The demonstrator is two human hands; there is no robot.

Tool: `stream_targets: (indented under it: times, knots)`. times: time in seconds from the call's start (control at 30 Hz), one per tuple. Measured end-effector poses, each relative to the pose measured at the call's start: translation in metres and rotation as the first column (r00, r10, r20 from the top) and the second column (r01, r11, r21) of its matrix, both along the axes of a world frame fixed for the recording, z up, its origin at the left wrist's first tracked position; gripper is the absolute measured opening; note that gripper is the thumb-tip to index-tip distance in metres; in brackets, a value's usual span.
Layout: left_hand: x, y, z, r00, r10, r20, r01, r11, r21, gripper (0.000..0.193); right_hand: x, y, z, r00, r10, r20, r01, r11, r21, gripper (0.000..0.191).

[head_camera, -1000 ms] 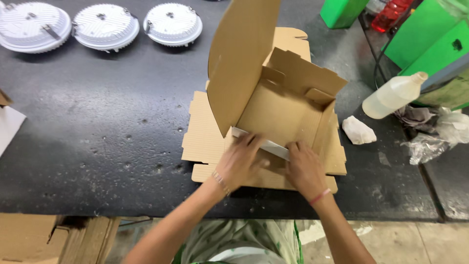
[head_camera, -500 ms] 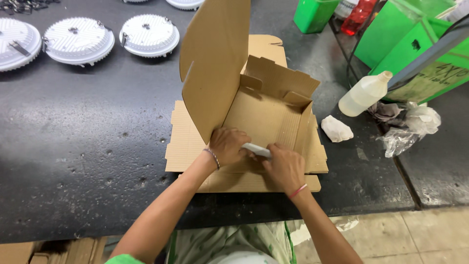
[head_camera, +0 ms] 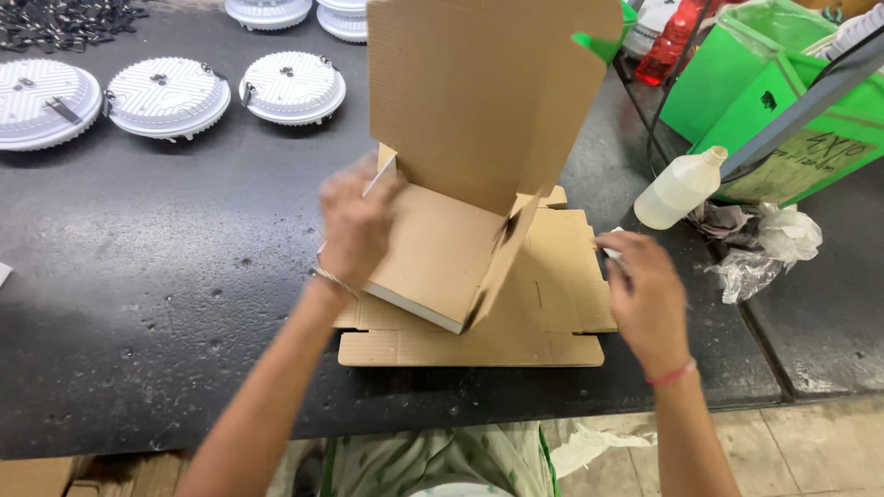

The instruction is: The person assembles flat cardboard boxes by folding the sides and inserting white cardboard inserts into the slots. The person repeats this process for multiple boxes, stacking the completed boxes to the side.

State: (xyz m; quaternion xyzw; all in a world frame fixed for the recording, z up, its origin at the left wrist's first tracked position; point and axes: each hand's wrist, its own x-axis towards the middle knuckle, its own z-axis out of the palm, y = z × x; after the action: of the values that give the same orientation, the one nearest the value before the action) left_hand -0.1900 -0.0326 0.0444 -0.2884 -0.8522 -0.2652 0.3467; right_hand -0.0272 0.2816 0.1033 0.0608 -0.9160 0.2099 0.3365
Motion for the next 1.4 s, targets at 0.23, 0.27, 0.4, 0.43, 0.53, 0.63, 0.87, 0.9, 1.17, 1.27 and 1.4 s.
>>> stream_targets:
  times: [0.23,0.27,0.4,0.43,0.53,0.63,0.87,0.9,1.17,1.27,1.4]
  knots:
    - [0.103,0.074,-0.022,0.905,-0.078,0.419,0.163,0.972,-0.171,0.016,-0.065,-0.001,-0.028,0.950,0.311,-0.030,-0.271,0.868,0.417,0.044]
    - [0.106,0.074,-0.023,0.895,-0.056,0.442,0.167,0.962,-0.218,0.015,-0.071,-0.001,-0.028,0.953,0.301,0.025,-0.282,0.856,0.433,0.032]
    - [0.104,0.058,-0.021,0.872,-0.098,0.479,0.188,0.972,-0.142,0.009,-0.062,-0.001,-0.021,0.933,0.221,0.285,-0.323,0.863,0.389,0.008]
    - [0.104,0.053,-0.020,0.854,-0.096,0.511,0.193,0.971,-0.140,0.009,-0.050,-0.001,-0.021,0.908,0.197,0.370,-0.332,0.876,0.349,0.008]
    - [0.104,0.042,-0.014,0.834,-0.085,0.545,0.187,0.973,-0.134,0.011,-0.022,-0.003,-0.021,0.834,0.116,0.539,-0.311,0.906,0.286,0.013]
    - [0.107,0.041,-0.001,0.847,-0.041,0.530,0.141,0.978,-0.151,0.010,-0.014,-0.002,-0.021,0.873,0.109,0.475,-0.279,0.911,0.304,0.047]
    - [0.135,0.054,0.022,0.813,-0.055,0.579,0.132,0.987,-0.090,0.048,-0.031,-0.001,-0.024,0.899,0.137,0.417,-0.308,0.873,0.377,0.051]
    - [0.137,0.055,0.021,0.818,-0.051,0.573,0.132,0.986,-0.101,0.050,-0.032,-0.001,-0.025,0.877,0.122,0.464,-0.311,0.881,0.357,0.049]
    - [0.133,0.062,-0.001,0.881,-0.063,0.468,0.155,0.975,-0.159,0.047,-0.037,-0.008,-0.032,0.815,0.093,0.572,-0.317,0.898,0.305,0.045]
    - [0.122,0.062,-0.010,0.844,-0.078,0.531,0.196,0.966,-0.169,0.037,-0.044,-0.008,-0.037,0.827,0.157,0.540,-0.353,0.893,0.279,0.040]
    - [0.096,0.058,-0.018,0.759,-0.128,0.638,0.270,0.954,-0.130,0.034,-0.063,0.000,-0.038,0.790,0.211,0.576,-0.412,0.879,0.242,0.035]
